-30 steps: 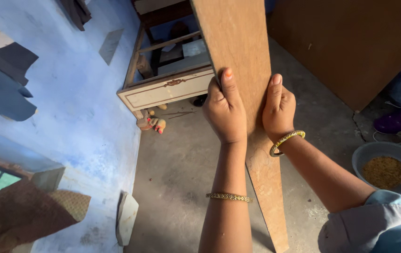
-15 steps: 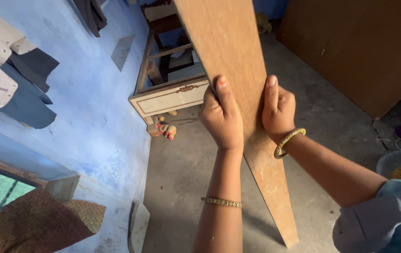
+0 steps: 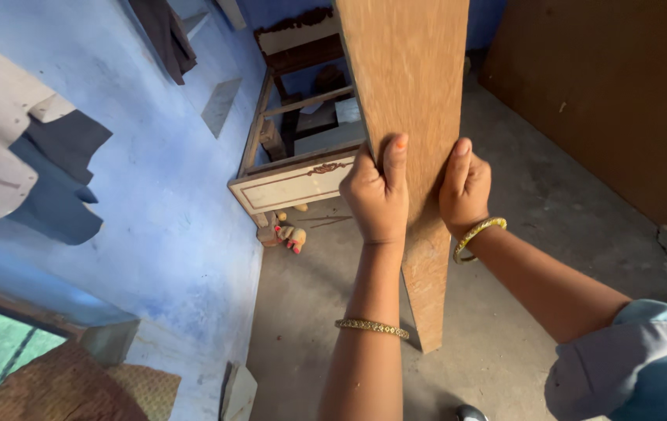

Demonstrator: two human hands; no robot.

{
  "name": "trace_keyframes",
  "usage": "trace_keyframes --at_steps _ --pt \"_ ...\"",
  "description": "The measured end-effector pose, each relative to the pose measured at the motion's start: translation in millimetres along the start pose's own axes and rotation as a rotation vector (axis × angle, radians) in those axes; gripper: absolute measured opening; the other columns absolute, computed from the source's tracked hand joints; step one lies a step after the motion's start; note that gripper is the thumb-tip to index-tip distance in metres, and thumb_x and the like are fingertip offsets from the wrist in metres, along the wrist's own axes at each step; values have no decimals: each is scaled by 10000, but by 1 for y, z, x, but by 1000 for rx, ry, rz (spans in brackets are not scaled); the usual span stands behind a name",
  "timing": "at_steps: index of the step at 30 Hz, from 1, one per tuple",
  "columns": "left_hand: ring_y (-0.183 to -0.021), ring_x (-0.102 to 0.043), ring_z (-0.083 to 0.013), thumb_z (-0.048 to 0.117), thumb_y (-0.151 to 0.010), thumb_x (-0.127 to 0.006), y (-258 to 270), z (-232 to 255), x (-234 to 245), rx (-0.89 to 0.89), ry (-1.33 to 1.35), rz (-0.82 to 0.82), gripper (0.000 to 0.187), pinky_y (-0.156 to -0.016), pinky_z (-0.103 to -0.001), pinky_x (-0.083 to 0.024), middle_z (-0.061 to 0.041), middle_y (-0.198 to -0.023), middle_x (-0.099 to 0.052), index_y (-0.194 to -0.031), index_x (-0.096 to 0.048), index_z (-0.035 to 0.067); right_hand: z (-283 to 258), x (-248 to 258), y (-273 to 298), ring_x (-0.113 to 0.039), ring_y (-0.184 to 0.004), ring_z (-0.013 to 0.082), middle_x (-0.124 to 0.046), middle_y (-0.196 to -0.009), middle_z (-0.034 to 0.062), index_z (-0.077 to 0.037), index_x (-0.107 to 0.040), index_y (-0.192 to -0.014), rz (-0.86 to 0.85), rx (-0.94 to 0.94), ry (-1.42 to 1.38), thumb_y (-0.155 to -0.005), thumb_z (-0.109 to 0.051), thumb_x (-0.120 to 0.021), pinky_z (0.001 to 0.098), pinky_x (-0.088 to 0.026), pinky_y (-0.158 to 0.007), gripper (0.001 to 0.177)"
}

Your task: The person picks up a long wooden plank and places it across a wooden frame on the floor. They then lift a large flat wooden board and position it against the wall, later moving it toward the frame.

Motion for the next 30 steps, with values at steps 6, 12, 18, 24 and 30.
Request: trace_keyframes --at_steps 6,12,18,24,30 --pt "-629 -719 -221 488 -1015 -611 -19 -48 -36 41 -199 13 413 -569 -325 -538 -70 -753 -734 -963 -742 100 52 -13 -29 -428 -655 46 -525 -680 -36 -29 -563 -854 51 -70 48 -1154 -472 -335 261 -378 -564 581" --pt "-623 -711 -255 520 -1001 -613 -53 -85 -62 84 -265 13 445 -563 -354 -532 -89 -733 -727 -908 -740 104 75 -36 -67 -405 -622 47 -504 -658 -50 -48 -548 -813 20 -147 -25 -1141 -481 -337 267 -357 -542 582" --pt "-637 -728 -259 525 -1007 -588 -78 -115 -67 106 -214 19 470 -580 -357 -545 -112 -762 -732 -957 -748 86 93 -60 -88 -404 -644 49 -500 -678 -48 -34 -572 -848 -17 -149 -22 -1151 -473 -336 261 -358 -561 583" --pt "-635 -726 -243 533 -1016 -573 -104 -146 -66 106 -254 73 489 -576 -348 -540 -109 -745 -727 -941 -745 81 105 -92 -108 -545 -782 43 -654 -851 -17 0 -659 -1021 -57 -49 -84 -1155 -483 -345 250 -475 -680 592" --pt "-530 -666 -188 550 -994 -563 -120 -177 -68 151 -255 78 510 -522 -325 -513 -77 -655 -693 -902 -740 80 126 -117 -123 -561 -800 59 -679 -880 9 16 -661 -986 -98 -74 -109 -1154 -504 -337 258 -495 -699 635"
Point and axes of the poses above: each hand's wrist, its own y-axis away from the middle knuckle, its own x-axis out of the back of the hand, z = x × y, the point moved 3 cm from there along -y, towards the middle knuckle
